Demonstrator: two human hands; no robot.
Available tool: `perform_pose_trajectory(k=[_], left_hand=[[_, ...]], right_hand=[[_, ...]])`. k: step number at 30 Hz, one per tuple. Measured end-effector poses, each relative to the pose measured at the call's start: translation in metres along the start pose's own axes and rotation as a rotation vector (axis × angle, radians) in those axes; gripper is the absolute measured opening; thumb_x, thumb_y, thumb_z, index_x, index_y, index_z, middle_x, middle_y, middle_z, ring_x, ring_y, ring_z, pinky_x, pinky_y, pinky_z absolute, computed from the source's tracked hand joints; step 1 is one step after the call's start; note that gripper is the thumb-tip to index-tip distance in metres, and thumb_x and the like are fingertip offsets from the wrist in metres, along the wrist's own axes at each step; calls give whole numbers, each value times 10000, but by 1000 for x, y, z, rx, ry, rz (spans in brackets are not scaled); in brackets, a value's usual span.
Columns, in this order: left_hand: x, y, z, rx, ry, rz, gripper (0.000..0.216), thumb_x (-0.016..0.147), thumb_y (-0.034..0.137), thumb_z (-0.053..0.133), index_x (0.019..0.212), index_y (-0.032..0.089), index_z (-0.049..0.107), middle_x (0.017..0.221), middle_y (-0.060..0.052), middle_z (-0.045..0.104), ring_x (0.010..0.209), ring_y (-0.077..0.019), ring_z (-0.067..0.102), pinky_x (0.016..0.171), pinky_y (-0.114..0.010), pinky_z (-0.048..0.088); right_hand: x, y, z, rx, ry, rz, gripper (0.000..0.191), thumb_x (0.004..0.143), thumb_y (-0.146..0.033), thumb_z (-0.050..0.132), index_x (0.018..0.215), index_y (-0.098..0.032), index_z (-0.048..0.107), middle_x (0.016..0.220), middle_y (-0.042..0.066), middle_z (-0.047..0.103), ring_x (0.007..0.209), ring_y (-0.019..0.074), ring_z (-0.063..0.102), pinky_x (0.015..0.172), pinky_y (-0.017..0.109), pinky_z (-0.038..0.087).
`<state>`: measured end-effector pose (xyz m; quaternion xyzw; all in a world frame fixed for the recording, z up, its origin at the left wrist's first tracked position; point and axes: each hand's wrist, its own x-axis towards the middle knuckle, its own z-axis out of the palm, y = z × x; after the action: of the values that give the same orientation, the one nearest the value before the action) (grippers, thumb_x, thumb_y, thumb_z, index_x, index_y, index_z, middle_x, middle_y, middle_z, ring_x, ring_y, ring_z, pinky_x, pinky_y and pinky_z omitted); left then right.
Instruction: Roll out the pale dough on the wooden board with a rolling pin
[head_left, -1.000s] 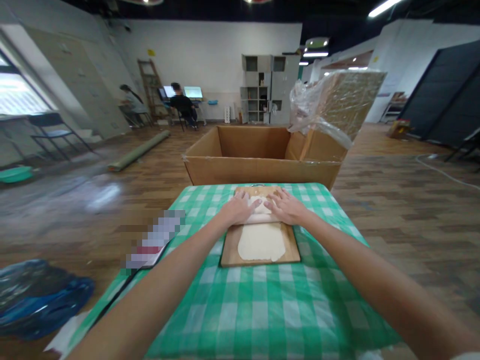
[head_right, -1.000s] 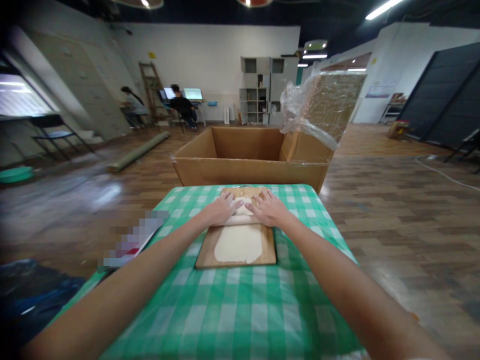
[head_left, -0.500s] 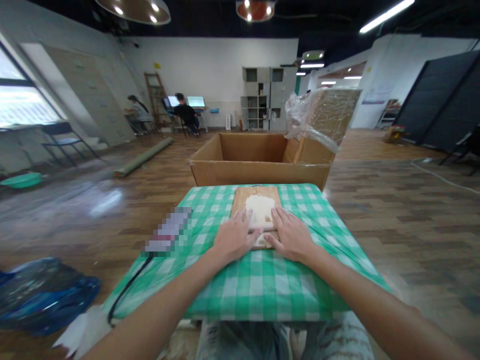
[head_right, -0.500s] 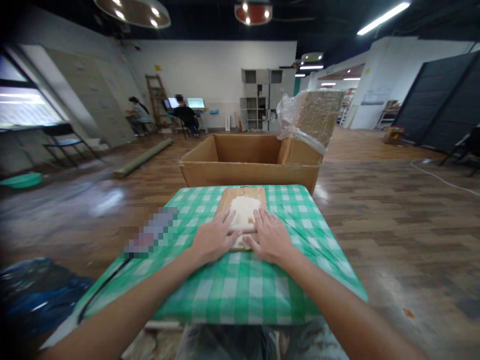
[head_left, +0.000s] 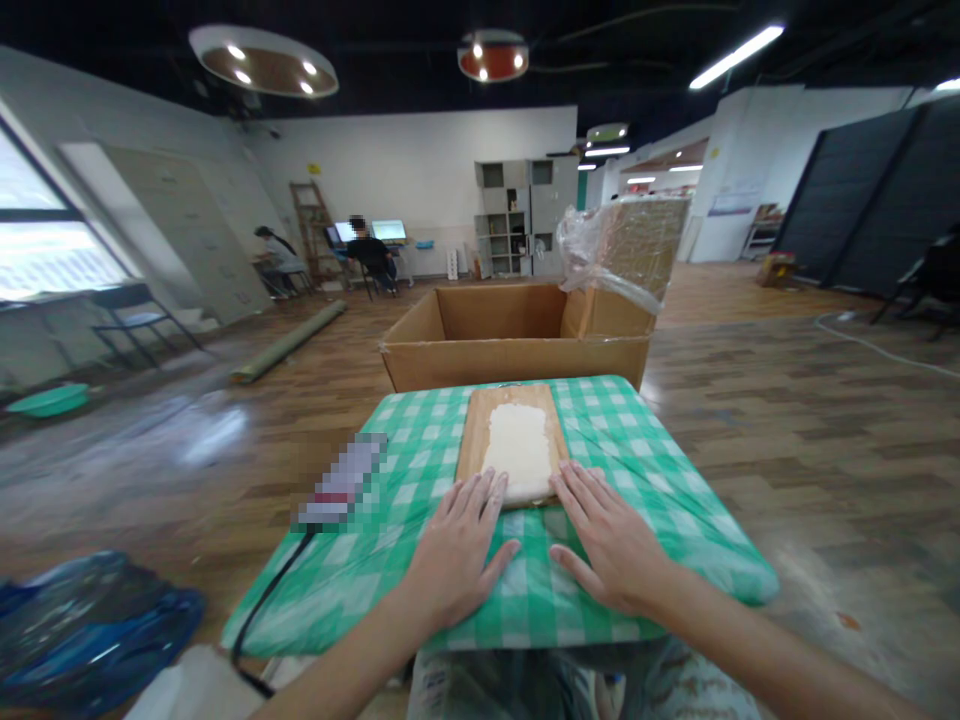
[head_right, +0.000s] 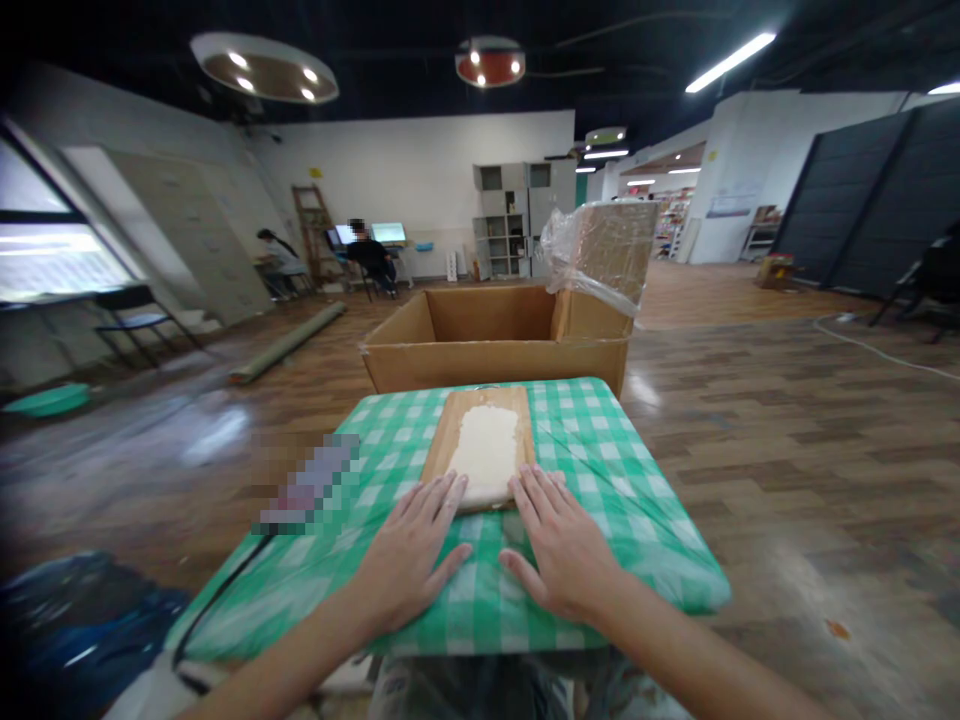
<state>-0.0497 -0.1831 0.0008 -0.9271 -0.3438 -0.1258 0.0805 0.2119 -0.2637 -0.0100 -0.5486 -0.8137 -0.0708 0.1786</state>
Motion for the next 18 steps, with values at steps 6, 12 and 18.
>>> perform_pose_trajectory(k=[6,12,18], left_hand=[[22,-14,3,-60,-45,-25,812,1027,674,384,1660,174,294,1676,-165,397,1554,-328,367,1274,-514,272],[71,-27,12,-126,-67,-14,881,988,759,376,1614,138,382,1661,-177,418,1543,-340,383,1258,-485,308],[136,-61,30,-186,-127,4,634,1074,587,322,1541,185,474,1618,-152,477,1496,-314,449,1176,-461,407]], right_hand=[[11,11,-5,30,-27,-26,949,1002,-688,473,1680,-70,232,1711,201,268,1584,382,255,1284,571,271],[62,40,5,59,-94,-11,905,1039,-717,346,1665,-67,282,1696,197,305,1573,344,301,1285,523,270],[129,83,32,18,-215,71,864,1076,-690,144,1615,-69,408,1664,191,391,1569,344,307,1275,516,258]])
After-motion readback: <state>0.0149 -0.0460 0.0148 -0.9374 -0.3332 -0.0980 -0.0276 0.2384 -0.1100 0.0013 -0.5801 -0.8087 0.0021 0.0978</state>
